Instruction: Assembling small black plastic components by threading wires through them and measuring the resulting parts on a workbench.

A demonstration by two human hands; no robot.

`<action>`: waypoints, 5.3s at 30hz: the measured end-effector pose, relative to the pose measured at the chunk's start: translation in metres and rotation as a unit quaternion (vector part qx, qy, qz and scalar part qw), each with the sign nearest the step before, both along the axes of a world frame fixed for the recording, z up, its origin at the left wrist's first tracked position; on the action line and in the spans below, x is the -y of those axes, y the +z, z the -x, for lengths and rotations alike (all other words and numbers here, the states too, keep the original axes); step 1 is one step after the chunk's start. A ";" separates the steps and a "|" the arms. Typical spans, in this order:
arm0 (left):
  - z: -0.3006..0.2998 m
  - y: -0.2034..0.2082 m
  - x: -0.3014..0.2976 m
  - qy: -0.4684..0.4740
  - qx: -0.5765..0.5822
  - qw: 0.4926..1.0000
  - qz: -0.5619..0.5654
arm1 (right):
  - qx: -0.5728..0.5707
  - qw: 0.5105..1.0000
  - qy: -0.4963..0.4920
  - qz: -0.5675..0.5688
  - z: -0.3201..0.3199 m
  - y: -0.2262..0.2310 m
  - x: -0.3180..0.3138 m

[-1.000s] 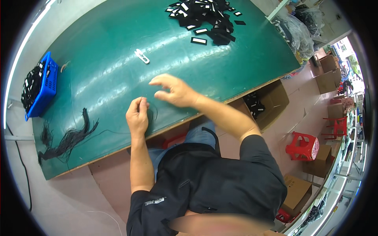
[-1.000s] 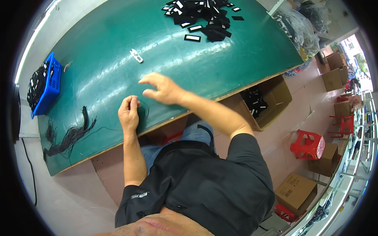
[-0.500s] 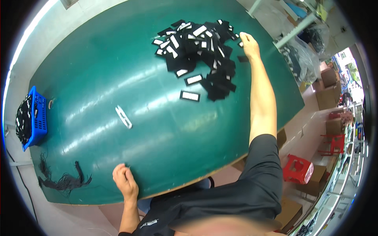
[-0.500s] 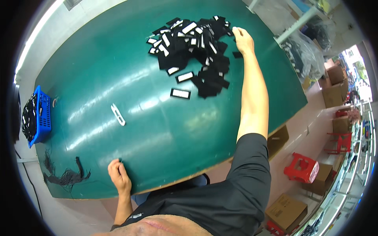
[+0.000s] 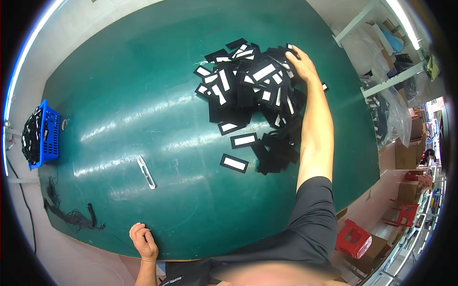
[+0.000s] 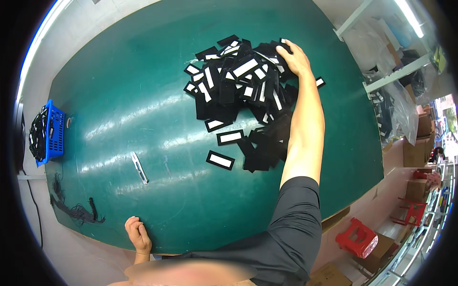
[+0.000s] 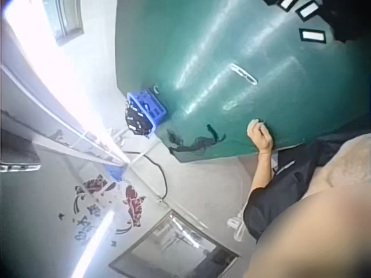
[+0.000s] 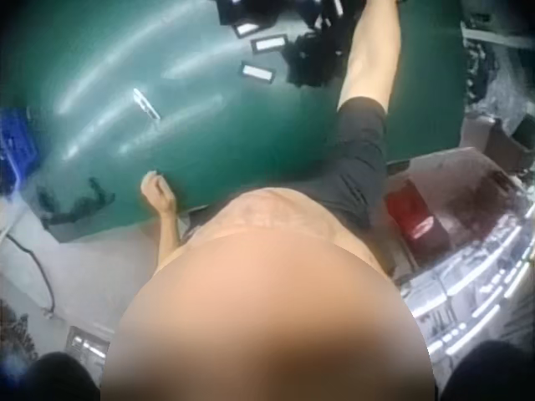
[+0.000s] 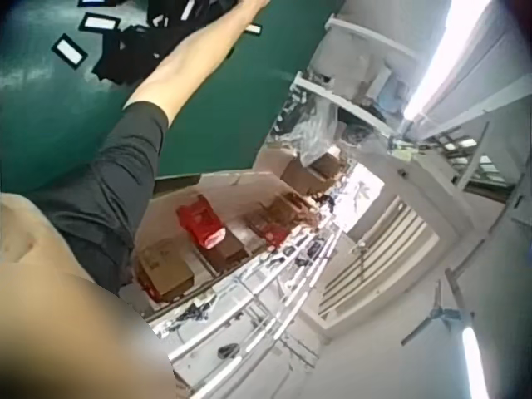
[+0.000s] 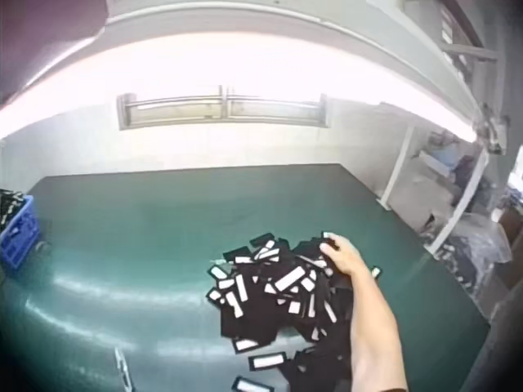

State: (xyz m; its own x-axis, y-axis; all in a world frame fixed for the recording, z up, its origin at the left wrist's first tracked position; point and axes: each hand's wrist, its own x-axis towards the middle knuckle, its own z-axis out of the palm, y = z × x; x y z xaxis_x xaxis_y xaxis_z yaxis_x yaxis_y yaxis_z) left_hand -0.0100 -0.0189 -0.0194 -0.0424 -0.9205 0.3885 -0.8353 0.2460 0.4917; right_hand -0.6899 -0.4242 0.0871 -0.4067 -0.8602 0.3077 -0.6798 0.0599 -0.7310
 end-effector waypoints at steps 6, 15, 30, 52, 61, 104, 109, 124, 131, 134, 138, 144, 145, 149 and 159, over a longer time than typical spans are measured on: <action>0.038 0.014 0.003 0.015 0.000 1.000 -0.002 | -0.093 0.985 0.143 0.006 -0.035 -0.006 0.013; 0.123 0.056 0.030 0.008 -0.003 1.000 -0.029 | -0.145 0.968 0.204 0.003 -0.047 -0.014 0.020; 0.141 0.097 0.020 -0.006 0.019 0.998 -0.053 | -0.142 0.982 0.020 -0.120 0.095 -0.039 -0.089; 0.177 0.091 0.002 -0.022 -0.050 0.997 0.048 | -0.053 0.990 0.111 0.071 -0.062 -0.024 -0.222; 0.174 0.083 0.007 -0.028 -0.089 0.994 0.058 | -0.177 0.908 0.331 0.186 -0.234 -0.007 -0.301; 0.174 0.085 0.003 -0.048 -0.167 0.984 0.026 | -0.133 0.981 0.125 0.064 -0.161 -0.043 -0.331; 0.174 0.087 0.007 -0.062 -0.148 0.987 0.019 | -0.163 0.956 0.193 0.148 -0.178 -0.008 -0.278; 0.174 0.090 0.006 -0.075 -0.196 0.977 0.022 | -0.227 0.905 0.344 0.104 -0.163 0.027 -0.248; 0.171 0.090 0.005 -0.079 -0.205 0.975 0.028 | -0.275 0.912 0.285 0.109 -0.158 0.000 -0.338; 0.171 0.089 0.004 -0.091 -0.192 0.977 0.025 | -0.267 0.916 0.277 0.111 -0.165 -0.014 -0.338; 0.170 0.086 0.005 -0.078 -0.185 0.979 0.035 | -0.221 0.930 0.245 0.164 -0.191 -0.014 -0.310; 0.172 0.089 0.003 -0.072 -0.209 0.975 0.021 | -0.181 0.937 0.168 0.248 -0.225 0.000 -0.337; 0.172 0.089 0.001 -0.075 -0.219 0.973 0.016 | -0.176 0.937 0.174 0.247 -0.234 0.000 -0.350; 0.177 0.093 -0.001 -0.097 -0.232 0.967 0.042 | -0.021 0.937 0.295 0.184 -0.285 0.002 -0.404; 0.180 0.104 -0.013 -0.185 -0.132 0.965 0.128 | 0.342 0.874 0.333 0.090 -0.354 -0.016 -0.416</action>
State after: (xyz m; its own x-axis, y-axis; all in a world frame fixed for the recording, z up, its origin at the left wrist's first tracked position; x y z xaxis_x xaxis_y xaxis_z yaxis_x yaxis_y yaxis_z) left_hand -0.1900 -0.0064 0.0843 -0.2176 -0.7335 0.6439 -0.5208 0.6452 0.5590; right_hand -0.3354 -0.0085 0.0709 0.0235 -0.9391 0.3427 0.0799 -0.3400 -0.9370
